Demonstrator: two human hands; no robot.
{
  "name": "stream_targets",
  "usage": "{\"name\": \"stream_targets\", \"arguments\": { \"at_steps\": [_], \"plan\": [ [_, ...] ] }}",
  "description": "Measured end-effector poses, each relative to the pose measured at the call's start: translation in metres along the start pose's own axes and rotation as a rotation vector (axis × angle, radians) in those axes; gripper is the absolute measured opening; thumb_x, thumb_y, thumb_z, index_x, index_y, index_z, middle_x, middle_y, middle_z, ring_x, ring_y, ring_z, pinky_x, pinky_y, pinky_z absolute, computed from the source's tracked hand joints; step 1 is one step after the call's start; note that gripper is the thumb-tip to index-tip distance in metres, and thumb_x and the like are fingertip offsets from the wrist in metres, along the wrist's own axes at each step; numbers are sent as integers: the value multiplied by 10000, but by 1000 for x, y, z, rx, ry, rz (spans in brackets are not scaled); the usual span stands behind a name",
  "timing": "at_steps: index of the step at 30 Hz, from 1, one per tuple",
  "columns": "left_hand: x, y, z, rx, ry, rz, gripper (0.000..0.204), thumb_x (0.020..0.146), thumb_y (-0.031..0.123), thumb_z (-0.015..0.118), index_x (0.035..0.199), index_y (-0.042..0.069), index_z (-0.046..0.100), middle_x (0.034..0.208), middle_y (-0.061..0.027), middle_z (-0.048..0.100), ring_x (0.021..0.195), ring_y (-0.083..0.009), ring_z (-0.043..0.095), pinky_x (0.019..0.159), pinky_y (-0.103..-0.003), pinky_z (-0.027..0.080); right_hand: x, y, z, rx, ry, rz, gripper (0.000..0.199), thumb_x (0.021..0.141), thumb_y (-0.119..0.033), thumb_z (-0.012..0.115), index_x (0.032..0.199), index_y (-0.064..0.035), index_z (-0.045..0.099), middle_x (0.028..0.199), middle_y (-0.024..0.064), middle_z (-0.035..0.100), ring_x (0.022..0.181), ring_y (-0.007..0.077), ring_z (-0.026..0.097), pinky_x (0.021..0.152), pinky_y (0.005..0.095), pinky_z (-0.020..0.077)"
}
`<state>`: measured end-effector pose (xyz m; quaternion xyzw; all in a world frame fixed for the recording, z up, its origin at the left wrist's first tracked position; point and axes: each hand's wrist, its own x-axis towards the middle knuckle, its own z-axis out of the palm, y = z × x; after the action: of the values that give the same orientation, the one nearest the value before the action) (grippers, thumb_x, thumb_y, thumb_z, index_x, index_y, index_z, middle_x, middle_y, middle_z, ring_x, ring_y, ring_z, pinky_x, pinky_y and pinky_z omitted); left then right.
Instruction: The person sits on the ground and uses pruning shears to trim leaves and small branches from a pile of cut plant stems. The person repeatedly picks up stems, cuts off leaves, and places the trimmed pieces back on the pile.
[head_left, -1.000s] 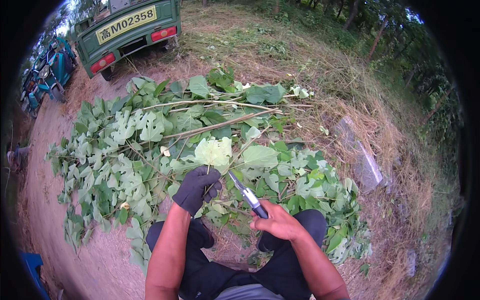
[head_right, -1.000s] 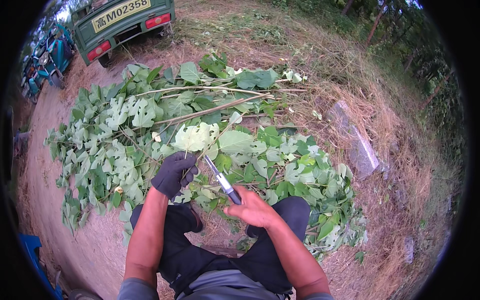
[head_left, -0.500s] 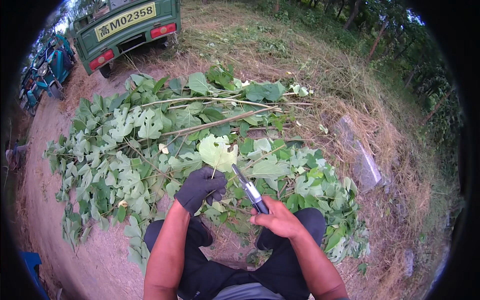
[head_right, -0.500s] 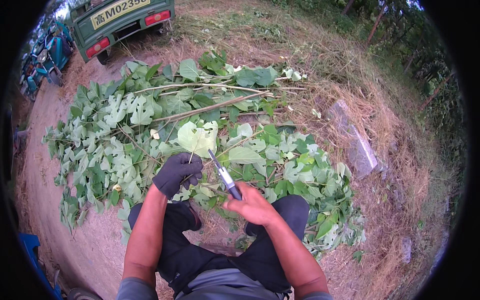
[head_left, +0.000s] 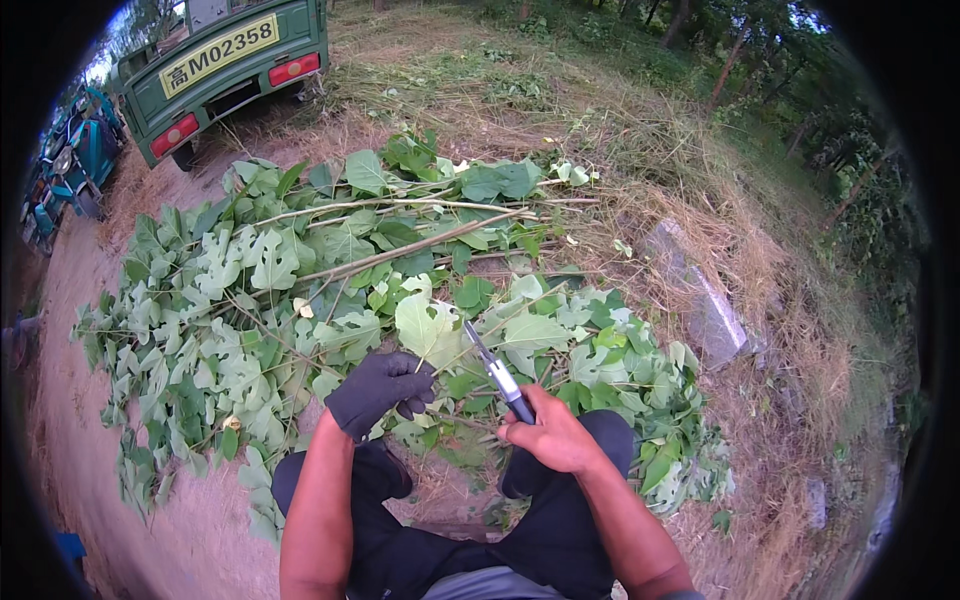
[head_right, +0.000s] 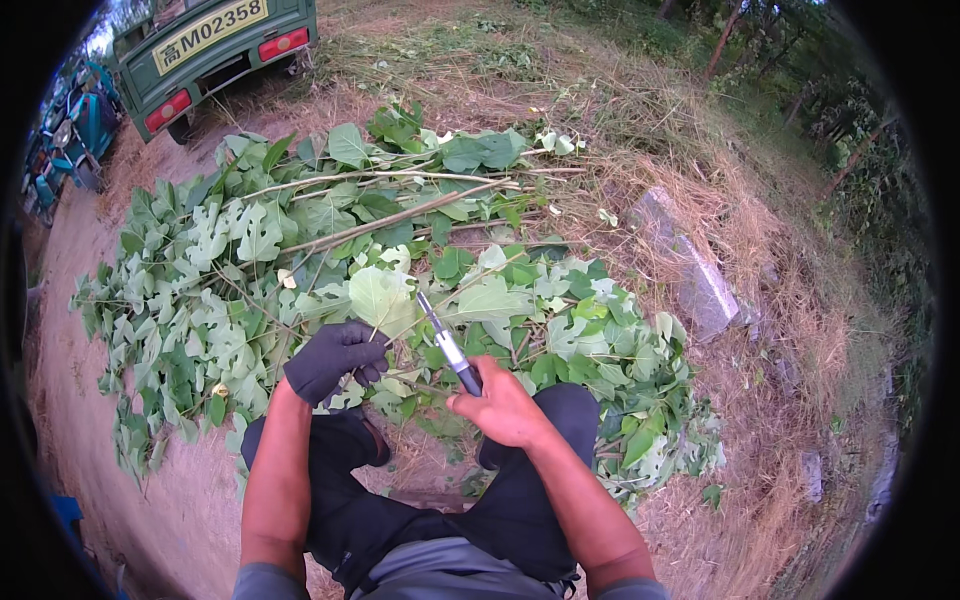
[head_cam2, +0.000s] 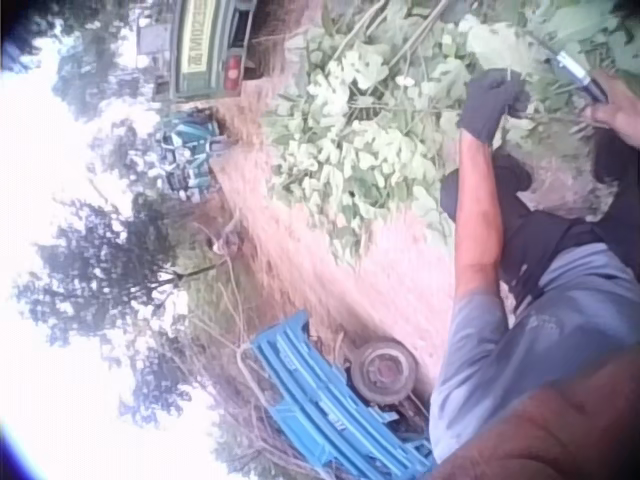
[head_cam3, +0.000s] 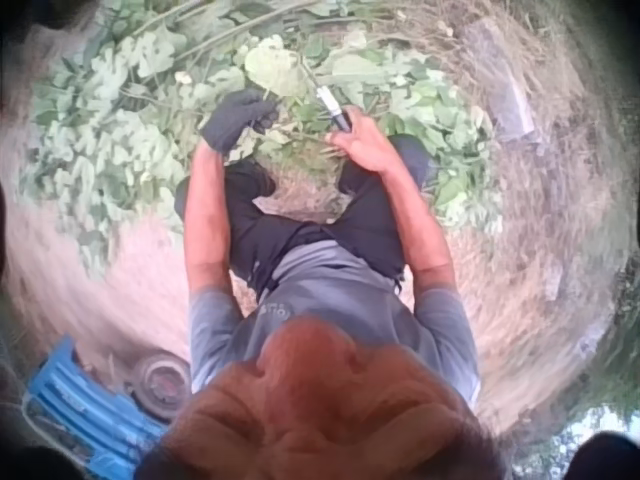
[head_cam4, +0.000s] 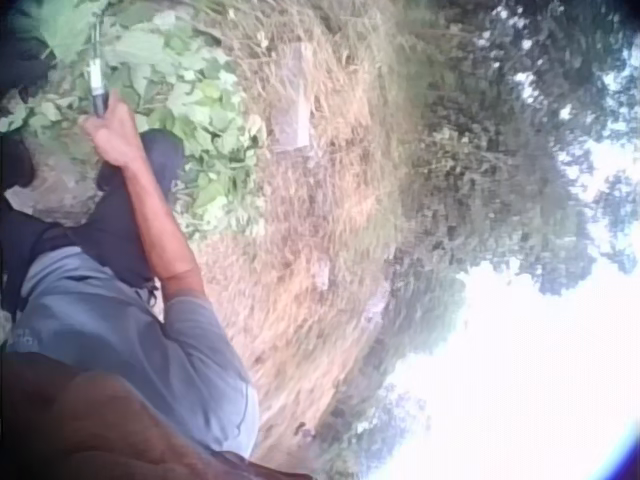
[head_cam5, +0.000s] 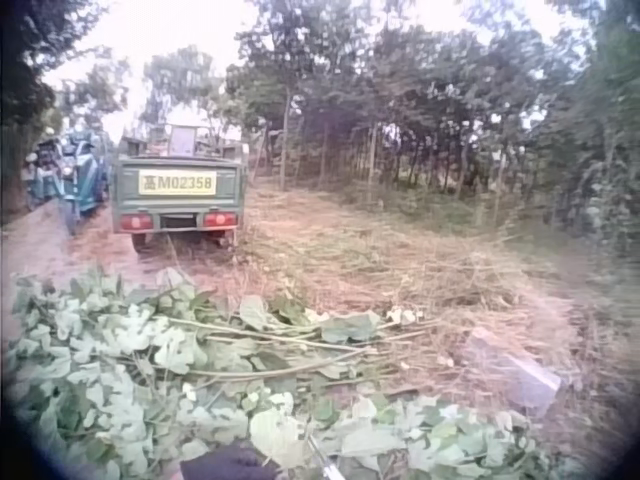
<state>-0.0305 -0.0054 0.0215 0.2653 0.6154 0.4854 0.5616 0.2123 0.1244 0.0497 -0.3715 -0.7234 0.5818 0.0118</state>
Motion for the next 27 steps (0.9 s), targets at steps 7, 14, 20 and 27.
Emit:
{"name": "stream_targets", "arguments": {
  "at_steps": [7, 14, 20, 27],
  "plan": [
    [2, 2, 7, 92, 49, -6, 234, 901, 193, 658, 945, -36, 644, 803, -96, 681, 634, -133, 626, 583, -270, 532, -1, 4, -6, 81, 21, -18, 363, 783, -189, 705, 1038, 31, 571, 847, 48, 594, 771, 125, 561, 700, 279, 461],
    [10, 7, 19, 128, 52, -19, 262, 914, 239, 661, 898, -23, 653, 774, -74, 669, 623, -121, 617, 564, -261, 520, -6, 14, -13, 123, 63, -14, 335, 781, -175, 708, 995, 24, 545, 801, 38, 567, 730, 119, 530, 659, 282, 440],
    [26, 3, 42, 150, -15, 34, 258, 926, 266, 640, 891, 12, 662, 744, -42, 660, 612, -99, 594, 560, -251, 497, -22, 19, -30, 45, 174, 17, 327, 793, -163, 704, 1002, 29, 541, 768, 23, 540, 704, 116, 499, 643, 286, 426],
    [52, -2, 68, 261, -58, 32, 262, 923, 276, 644, 920, 15, 670, 711, -31, 625, 555, -85, 532, 511, -233, 440, -36, 33, -50, -51, 330, 101, 282, 808, -160, 688, 961, 19, 534, 727, 23, 519, 648, 115, 485, 589, 294, 419]
  ]
}}
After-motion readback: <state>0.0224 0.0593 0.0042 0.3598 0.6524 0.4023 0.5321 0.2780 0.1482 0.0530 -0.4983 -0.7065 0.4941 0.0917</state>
